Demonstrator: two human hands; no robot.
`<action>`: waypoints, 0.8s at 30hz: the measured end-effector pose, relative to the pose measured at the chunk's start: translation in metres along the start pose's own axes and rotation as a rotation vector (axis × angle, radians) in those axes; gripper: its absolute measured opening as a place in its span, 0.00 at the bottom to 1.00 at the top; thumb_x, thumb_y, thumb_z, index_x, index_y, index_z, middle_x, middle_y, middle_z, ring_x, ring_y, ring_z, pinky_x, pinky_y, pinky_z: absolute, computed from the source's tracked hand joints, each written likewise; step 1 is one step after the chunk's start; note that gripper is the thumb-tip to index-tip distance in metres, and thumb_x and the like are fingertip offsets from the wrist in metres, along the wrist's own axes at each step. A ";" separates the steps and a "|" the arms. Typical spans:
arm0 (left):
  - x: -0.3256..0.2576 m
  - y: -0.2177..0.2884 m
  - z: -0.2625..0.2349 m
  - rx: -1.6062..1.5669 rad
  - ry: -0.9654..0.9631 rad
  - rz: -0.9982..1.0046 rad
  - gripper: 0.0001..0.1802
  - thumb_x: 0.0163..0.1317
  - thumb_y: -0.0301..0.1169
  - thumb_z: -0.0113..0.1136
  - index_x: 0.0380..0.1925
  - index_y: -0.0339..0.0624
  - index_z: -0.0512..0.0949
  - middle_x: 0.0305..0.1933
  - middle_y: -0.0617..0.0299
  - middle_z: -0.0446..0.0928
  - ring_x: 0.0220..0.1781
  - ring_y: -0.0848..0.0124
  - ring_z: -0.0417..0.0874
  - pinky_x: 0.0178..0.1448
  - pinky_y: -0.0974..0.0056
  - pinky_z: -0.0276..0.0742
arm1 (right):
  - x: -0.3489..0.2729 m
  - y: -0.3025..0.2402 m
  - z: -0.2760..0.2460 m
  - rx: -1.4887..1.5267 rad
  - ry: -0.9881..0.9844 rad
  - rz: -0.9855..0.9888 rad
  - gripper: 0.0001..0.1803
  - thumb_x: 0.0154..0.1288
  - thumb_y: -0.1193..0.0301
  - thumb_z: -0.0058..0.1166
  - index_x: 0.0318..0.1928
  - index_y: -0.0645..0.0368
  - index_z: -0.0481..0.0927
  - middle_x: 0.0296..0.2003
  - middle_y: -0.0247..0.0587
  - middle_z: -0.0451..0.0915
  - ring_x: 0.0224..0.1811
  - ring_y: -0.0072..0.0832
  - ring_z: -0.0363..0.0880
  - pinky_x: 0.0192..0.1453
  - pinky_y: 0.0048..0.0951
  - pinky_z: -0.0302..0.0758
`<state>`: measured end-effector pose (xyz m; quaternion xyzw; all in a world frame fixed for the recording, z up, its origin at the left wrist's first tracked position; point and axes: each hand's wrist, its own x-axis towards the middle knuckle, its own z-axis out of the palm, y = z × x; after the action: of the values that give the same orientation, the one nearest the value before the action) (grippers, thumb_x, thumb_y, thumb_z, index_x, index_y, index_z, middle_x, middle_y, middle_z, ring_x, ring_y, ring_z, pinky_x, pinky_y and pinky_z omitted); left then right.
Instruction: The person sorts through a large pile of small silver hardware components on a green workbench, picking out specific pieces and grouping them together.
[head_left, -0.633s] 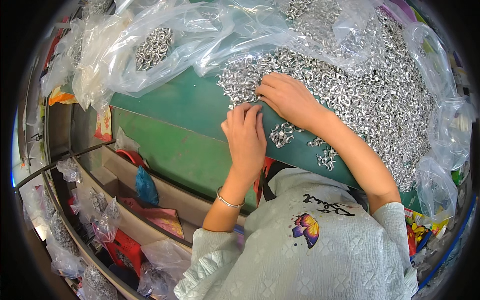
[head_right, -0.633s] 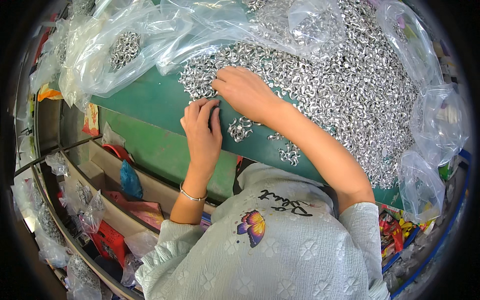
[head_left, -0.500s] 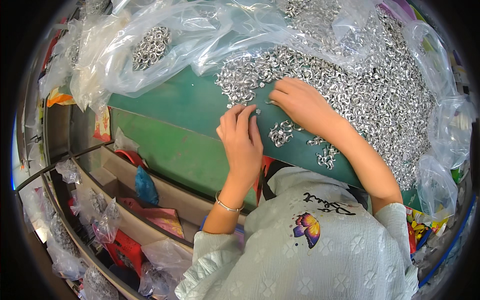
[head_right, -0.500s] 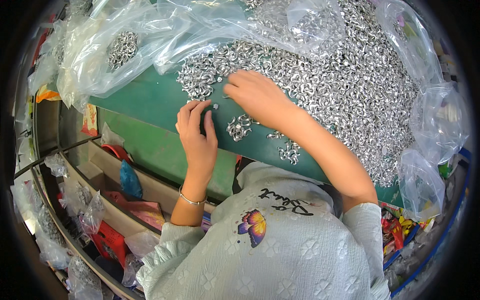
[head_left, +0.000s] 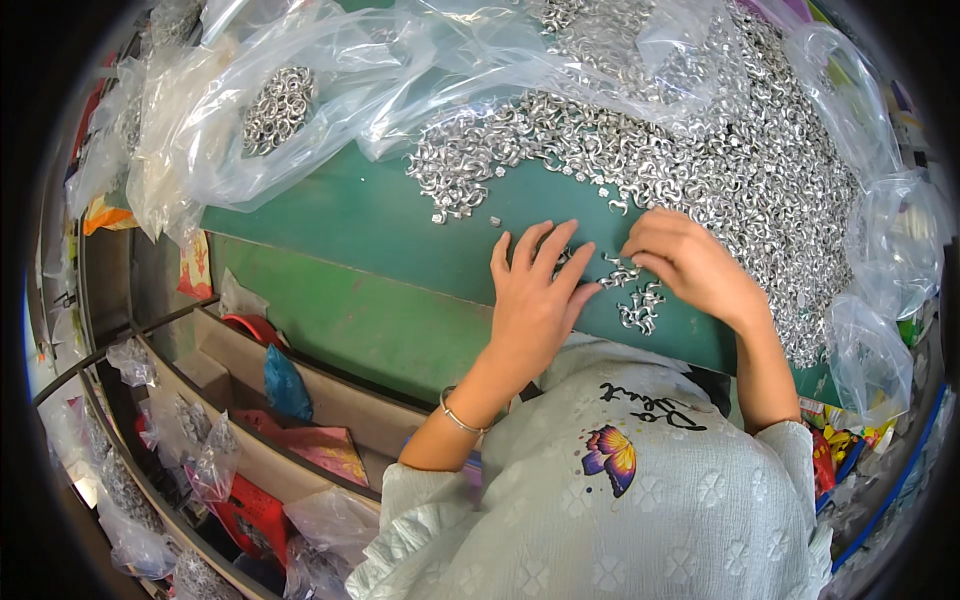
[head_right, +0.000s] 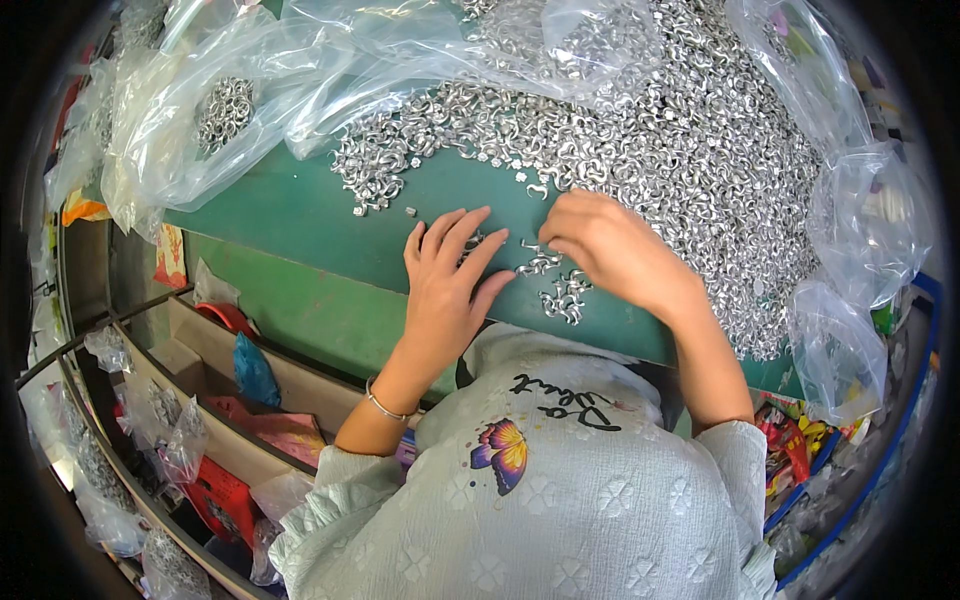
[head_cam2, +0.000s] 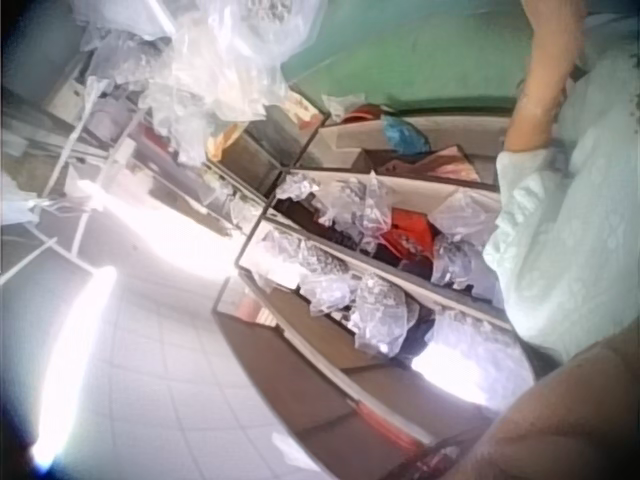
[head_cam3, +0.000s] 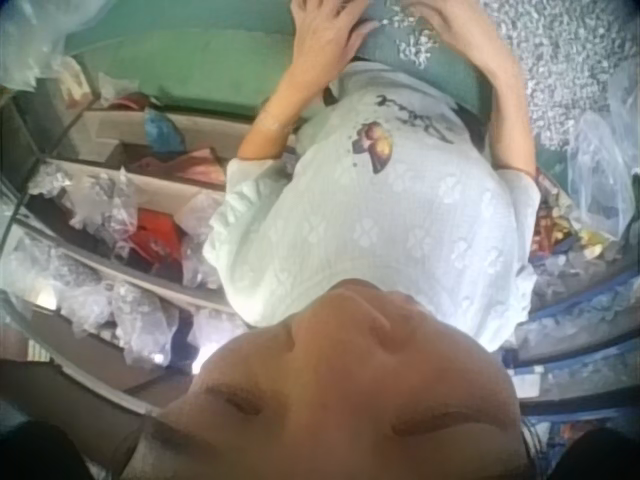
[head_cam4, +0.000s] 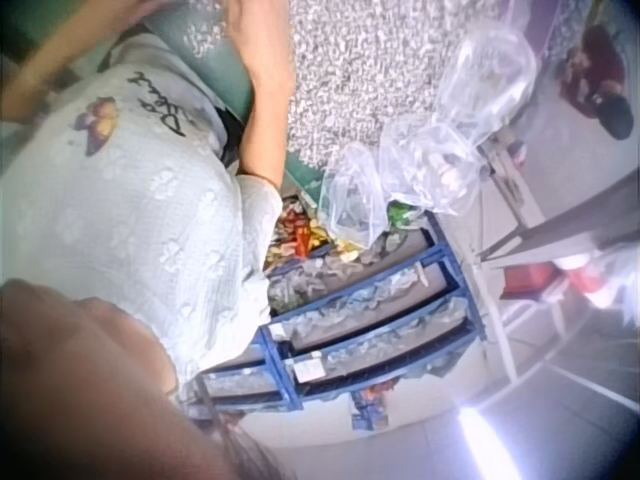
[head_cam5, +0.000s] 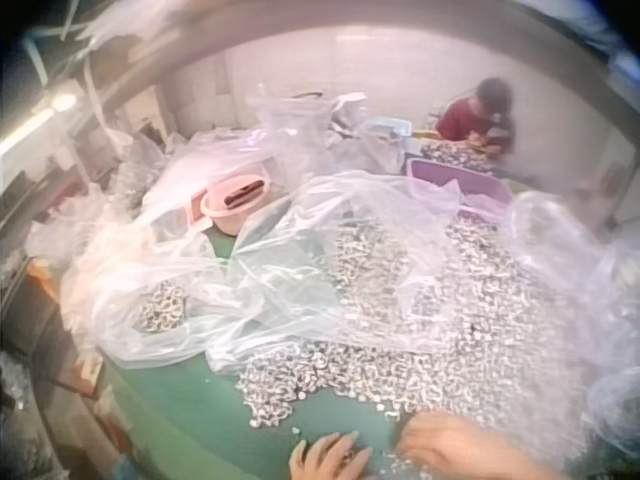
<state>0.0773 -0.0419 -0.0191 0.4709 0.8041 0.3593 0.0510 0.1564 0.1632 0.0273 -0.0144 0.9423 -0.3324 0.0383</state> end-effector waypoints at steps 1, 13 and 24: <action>0.001 0.000 0.003 0.009 -0.004 0.008 0.21 0.54 0.29 0.68 0.50 0.45 0.79 0.61 0.58 0.72 0.64 0.55 0.69 0.69 0.43 0.56 | 0.002 0.001 -0.004 0.007 0.033 0.001 0.06 0.57 0.77 0.59 0.36 0.64 0.79 0.34 0.43 0.75 0.41 0.42 0.75 0.48 0.39 0.73; -0.006 -0.017 -0.003 -0.060 0.306 -0.113 0.10 0.56 0.22 0.64 0.40 0.40 0.80 0.51 0.56 0.75 0.56 0.55 0.75 0.64 0.46 0.62 | 0.034 -0.007 0.014 0.108 0.080 -0.093 0.15 0.58 0.75 0.59 0.47 0.62 0.78 0.44 0.45 0.76 0.51 0.45 0.74 0.55 0.40 0.72; 0.028 -0.079 -0.043 0.105 0.371 -0.289 0.14 0.58 0.21 0.63 0.45 0.34 0.77 0.45 0.49 0.73 0.47 0.52 0.75 0.52 0.55 0.72 | 0.140 0.015 0.052 -0.414 0.364 -0.370 0.17 0.59 0.65 0.61 0.49 0.50 0.78 0.51 0.38 0.76 0.59 0.38 0.72 0.64 0.49 0.65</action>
<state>-0.0130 -0.0654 -0.0296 0.2790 0.8762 0.3865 -0.0714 0.0208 0.1349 -0.0316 -0.1330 0.9626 -0.1324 -0.1954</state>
